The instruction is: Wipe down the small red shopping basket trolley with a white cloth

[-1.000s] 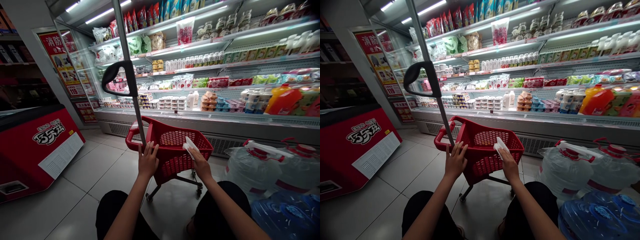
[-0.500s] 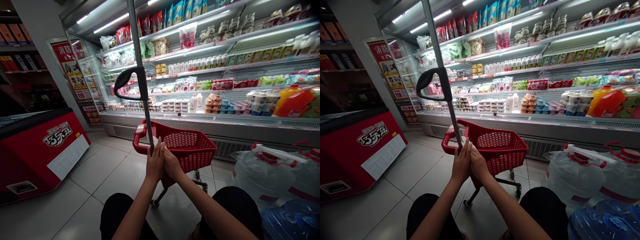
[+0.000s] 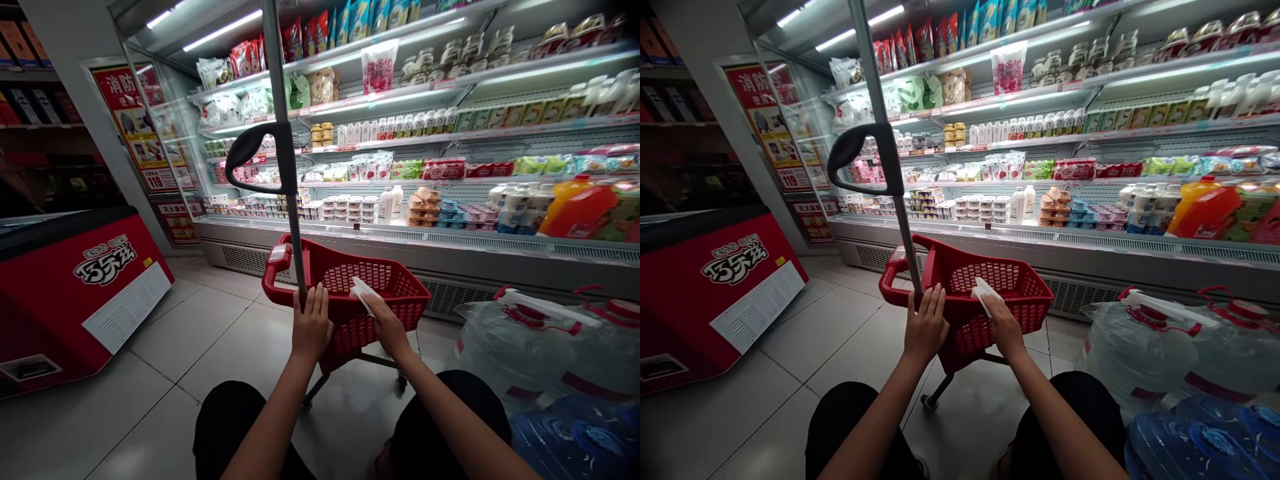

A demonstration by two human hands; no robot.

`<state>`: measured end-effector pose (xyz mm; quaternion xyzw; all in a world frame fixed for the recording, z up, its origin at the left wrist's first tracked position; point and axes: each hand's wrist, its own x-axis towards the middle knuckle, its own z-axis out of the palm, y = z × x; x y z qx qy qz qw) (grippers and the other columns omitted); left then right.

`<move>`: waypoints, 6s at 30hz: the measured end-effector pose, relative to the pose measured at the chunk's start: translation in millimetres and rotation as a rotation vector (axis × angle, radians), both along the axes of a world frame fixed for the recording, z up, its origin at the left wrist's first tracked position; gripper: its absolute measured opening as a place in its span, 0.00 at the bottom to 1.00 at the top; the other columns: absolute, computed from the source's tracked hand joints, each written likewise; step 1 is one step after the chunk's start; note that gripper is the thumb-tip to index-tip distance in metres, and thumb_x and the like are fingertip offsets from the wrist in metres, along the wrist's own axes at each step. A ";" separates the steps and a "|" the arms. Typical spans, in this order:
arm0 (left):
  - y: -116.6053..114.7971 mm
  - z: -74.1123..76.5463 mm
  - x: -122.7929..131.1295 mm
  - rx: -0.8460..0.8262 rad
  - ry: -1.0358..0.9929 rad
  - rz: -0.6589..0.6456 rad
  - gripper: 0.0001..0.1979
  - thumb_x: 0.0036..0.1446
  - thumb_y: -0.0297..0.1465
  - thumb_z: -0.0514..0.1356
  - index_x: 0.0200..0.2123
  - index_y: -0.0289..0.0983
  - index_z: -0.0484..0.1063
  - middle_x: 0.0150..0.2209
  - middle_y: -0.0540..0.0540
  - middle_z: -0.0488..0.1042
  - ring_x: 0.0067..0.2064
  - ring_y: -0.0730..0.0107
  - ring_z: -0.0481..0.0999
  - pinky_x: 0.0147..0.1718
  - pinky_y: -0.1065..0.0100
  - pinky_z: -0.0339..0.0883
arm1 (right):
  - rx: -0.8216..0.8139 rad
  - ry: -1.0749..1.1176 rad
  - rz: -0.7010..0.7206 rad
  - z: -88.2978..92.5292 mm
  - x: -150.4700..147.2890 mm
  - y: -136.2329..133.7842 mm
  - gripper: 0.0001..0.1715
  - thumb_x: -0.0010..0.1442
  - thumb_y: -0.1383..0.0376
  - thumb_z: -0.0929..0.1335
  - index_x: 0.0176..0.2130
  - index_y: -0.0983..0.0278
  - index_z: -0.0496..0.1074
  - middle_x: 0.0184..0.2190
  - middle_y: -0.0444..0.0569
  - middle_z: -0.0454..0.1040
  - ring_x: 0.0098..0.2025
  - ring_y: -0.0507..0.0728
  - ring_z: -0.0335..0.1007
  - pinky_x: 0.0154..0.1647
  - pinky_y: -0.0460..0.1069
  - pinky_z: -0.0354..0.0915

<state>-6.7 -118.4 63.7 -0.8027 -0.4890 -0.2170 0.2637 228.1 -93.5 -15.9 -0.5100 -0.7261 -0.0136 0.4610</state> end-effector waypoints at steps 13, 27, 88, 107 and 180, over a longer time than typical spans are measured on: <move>2.6 -1.7 -8.5 0.085 0.024 0.000 0.36 0.64 0.28 0.54 0.74 0.33 0.50 0.74 0.34 0.51 0.74 0.49 0.55 0.72 0.37 0.33 | 0.156 -0.185 0.130 27.5 -77.7 -11.2 0.47 0.61 0.80 0.56 0.75 0.58 0.50 0.69 0.49 0.64 0.71 0.56 0.57 0.71 0.57 0.61; 3.3 -3.5 2.7 0.046 -0.072 0.017 0.30 0.60 0.31 0.59 0.66 0.35 0.67 0.70 0.33 0.61 0.71 0.44 0.60 0.71 0.35 0.32 | 0.090 -0.189 -0.010 19.3 -45.6 -11.4 0.47 0.57 0.80 0.57 0.71 0.60 0.60 0.66 0.49 0.69 0.69 0.57 0.62 0.74 0.62 0.52; 7.4 -6.7 -25.3 0.058 -0.045 0.013 0.38 0.53 0.26 0.64 0.68 0.46 0.64 0.71 0.36 0.58 0.72 0.39 0.55 0.70 0.32 0.38 | 0.135 -0.317 -0.068 -3.9 6.7 -37.0 0.50 0.59 0.81 0.55 0.75 0.54 0.48 0.69 0.45 0.65 0.70 0.56 0.60 0.73 0.61 0.53; 2.3 -24.1 -4.7 0.059 -0.167 -0.026 0.41 0.51 0.25 0.66 0.69 0.40 0.61 0.77 0.35 0.38 0.76 0.38 0.43 0.70 0.38 0.48 | 0.097 -0.235 0.055 25.9 -66.8 -26.0 0.48 0.57 0.80 0.57 0.73 0.60 0.54 0.68 0.47 0.66 0.70 0.56 0.59 0.74 0.60 0.52; 56.4 -54.0 7.3 -0.109 -0.128 -0.002 0.33 0.65 0.31 0.54 0.72 0.30 0.55 0.75 0.34 0.47 0.76 0.51 0.44 0.73 0.47 0.39 | 0.067 -0.421 0.001 13.2 -64.3 6.9 0.38 0.63 0.78 0.59 0.70 0.70 0.60 0.67 0.57 0.67 0.67 0.60 0.62 0.69 0.58 0.61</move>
